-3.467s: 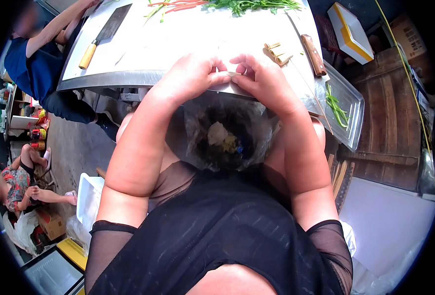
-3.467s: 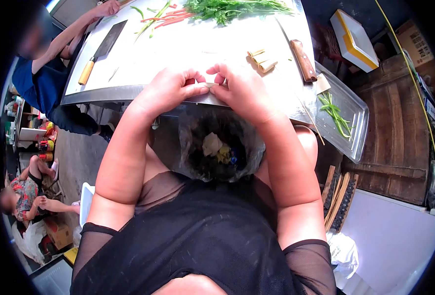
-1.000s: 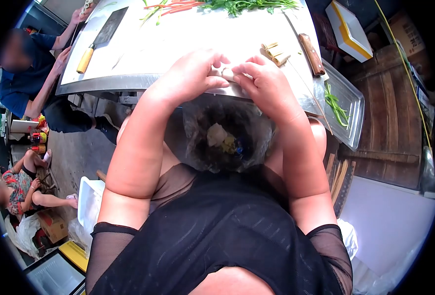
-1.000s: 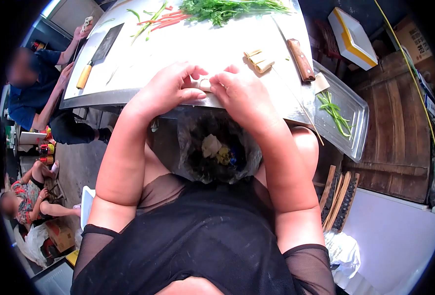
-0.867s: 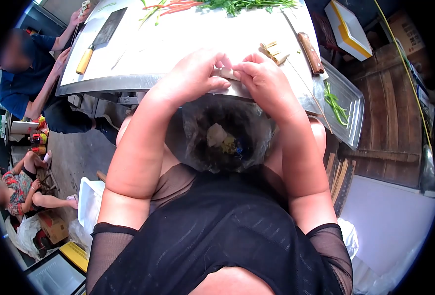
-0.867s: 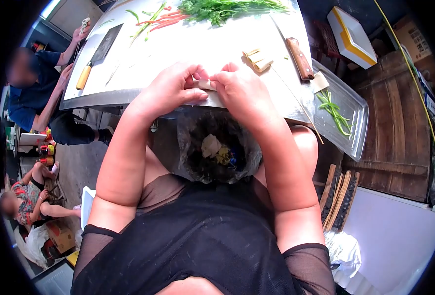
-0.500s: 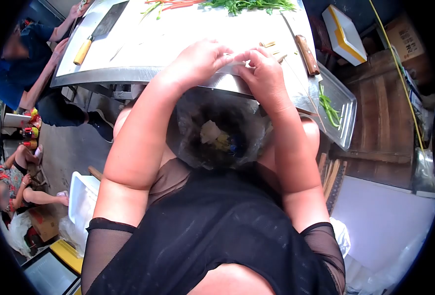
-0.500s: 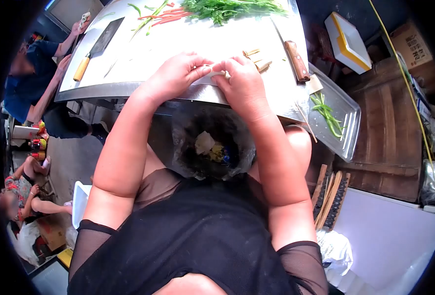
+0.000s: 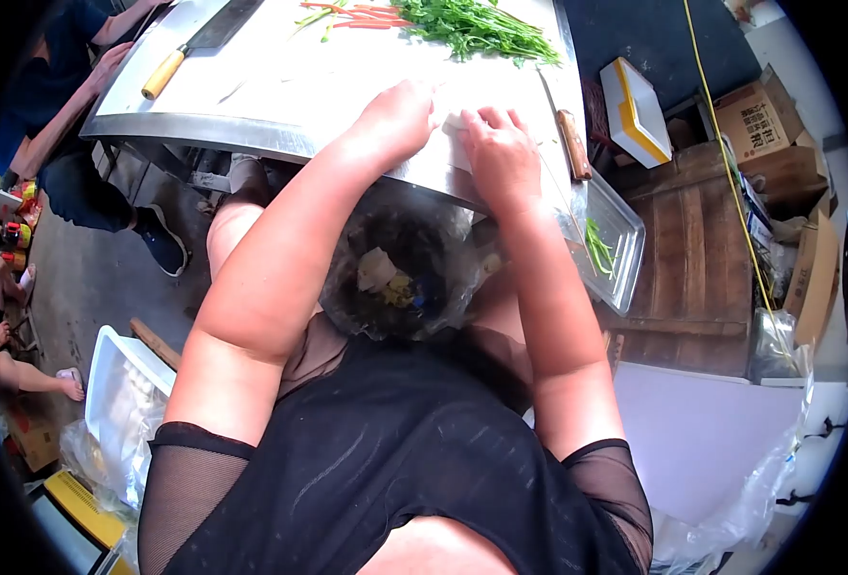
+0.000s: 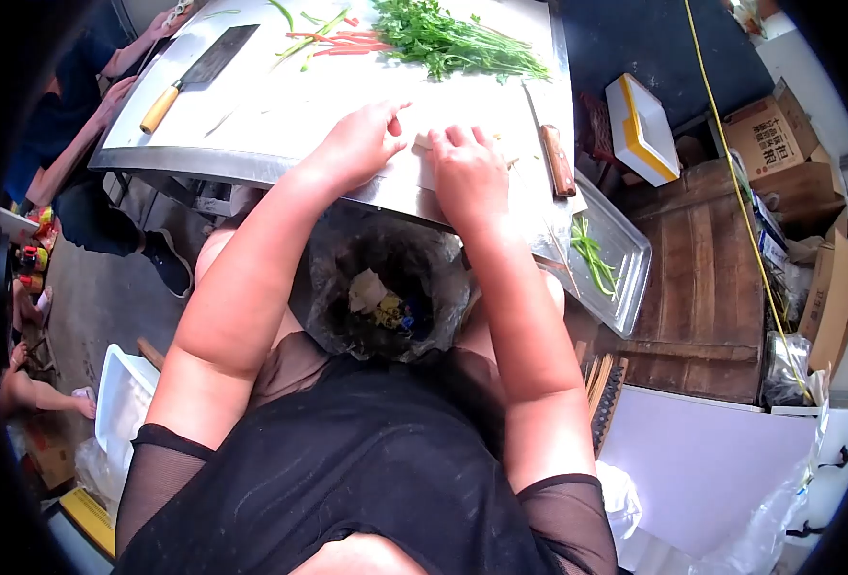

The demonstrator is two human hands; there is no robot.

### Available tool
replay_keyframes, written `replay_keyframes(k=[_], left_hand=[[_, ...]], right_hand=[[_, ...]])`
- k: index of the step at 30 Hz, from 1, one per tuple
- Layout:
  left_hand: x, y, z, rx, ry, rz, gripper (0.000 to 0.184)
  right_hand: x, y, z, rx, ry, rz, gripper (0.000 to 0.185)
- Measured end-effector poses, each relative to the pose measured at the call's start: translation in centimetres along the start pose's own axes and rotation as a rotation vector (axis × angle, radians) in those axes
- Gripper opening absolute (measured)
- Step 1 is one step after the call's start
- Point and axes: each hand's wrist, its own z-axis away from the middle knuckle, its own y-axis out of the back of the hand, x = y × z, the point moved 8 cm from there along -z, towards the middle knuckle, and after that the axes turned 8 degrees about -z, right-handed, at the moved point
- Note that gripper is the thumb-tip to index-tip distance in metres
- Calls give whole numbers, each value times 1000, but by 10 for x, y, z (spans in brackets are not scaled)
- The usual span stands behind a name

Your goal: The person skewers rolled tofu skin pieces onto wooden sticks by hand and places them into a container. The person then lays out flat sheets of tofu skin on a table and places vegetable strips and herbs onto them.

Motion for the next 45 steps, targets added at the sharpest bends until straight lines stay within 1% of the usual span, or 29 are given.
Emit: replay_keyframes(k=[1, 2, 3, 4, 6, 8, 9, 10, 12, 13, 16, 18, 19, 20, 21, 22, 24, 25, 26, 28, 31, 32, 34, 35, 37, 38, 40, 42, 45], left_hand=[[0, 3, -1, 6, -1, 3, 48], [-7, 4, -2, -4, 78, 102, 50], [-13, 4, -2, -14, 156, 202, 52], [-13, 5, 0, -8, 155, 204, 52], [-22, -10, 9, -151, 376, 641, 50], [-14, -14, 21, -216, 468, 833, 44], [-6, -17, 19, -249, 376, 986, 38], [-4, -24, 23, -294, 395, 1145, 32], [-2, -21, 28, -180, 433, 1209, 32], [-1, -19, 29, -181, 430, 1204, 32], [1, -20, 33, -215, 453, 1259, 31], [2, -18, 33, -191, 422, 1196, 31], [2, -17, 32, -194, 418, 1196, 31], [-2, -9, 31, -127, 395, 1118, 30], [-5, -1, 30, -61, 374, 1041, 29], [-8, 2, 30, -64, 371, 1043, 29], [2, 35, 27, 80, 97, 168, 27], [5, 38, 29, 104, 100, 10, 26], [4, 35, 27, 99, 96, 8, 26], [5, 27, 24, 144, -5, -199, 26], [-5, 18, 17, 158, -7, -213, 26], [-7, 17, 15, 156, -6, -220, 26], [-12, 16, 12, 50, 75, -52, 24], [-11, 15, 14, 36, 77, -59, 24], [-17, 16, 12, 26, 147, 24, 26], [-17, 15, 11, 19, 146, 18, 26], [-23, 12, 11, 14, 197, 66, 28], [-27, 11, 9, 29, 189, 90, 28], [-29, 11, 9, 48, 185, 142, 28]], right_hand=[[4, -7, -4, -52, -11, 96, 21], [8, -13, -7, -103, -21, 192, 21], [10, -14, -12, -102, -16, 196, 21], [12, -17, -16, -141, -18, 192, 24], [11, -18, -21, -175, -9, 192, 27], [40, -22, -14, -99, -447, -509, 30], [39, -27, -13, -2, -509, -927, 37], [37, -26, -11, -3, -505, -926, 37], [27, -34, 5, -59, -725, -1362, 40], [17, -29, 6, -18, -734, -1485, 40], [14, -25, 16, 17, -753, -1538, 39], [20, -17, 26, 35, -760, -1492, 38], [33, 0, 32, 94, -653, -1145, 39], [41, 21, 37, 145, -541, -799, 41], [49, 44, 42, 146, -500, -369, 41], [51, 57, 46, 208, -291, 85, 37], [76, 50, 69, 41, -431, 288, 28], [79, 48, 74, 41, -438, 288, 28], [80, 42, 77, 0, -416, 273, 24], [75, 38, 80, -46, -396, 254, 21], [50, 53, 84, 109, -361, -97, 18], [40, 57, 86, 111, -363, -105, 18], [16, 60, 89, 97, -358, -350, 17], [1, 67, 91, 96, -371, -359, 17], [-17, 68, 89, -36, -464, -346, 16], [-17, 66, 90, -34, -471, -351, 16], [-21, 65, 91, 39, -347, -377, 10], [-16, 60, 93, 51, -363, -412, 10], [-16, 59, 92, 16, -373, -352, 9]])
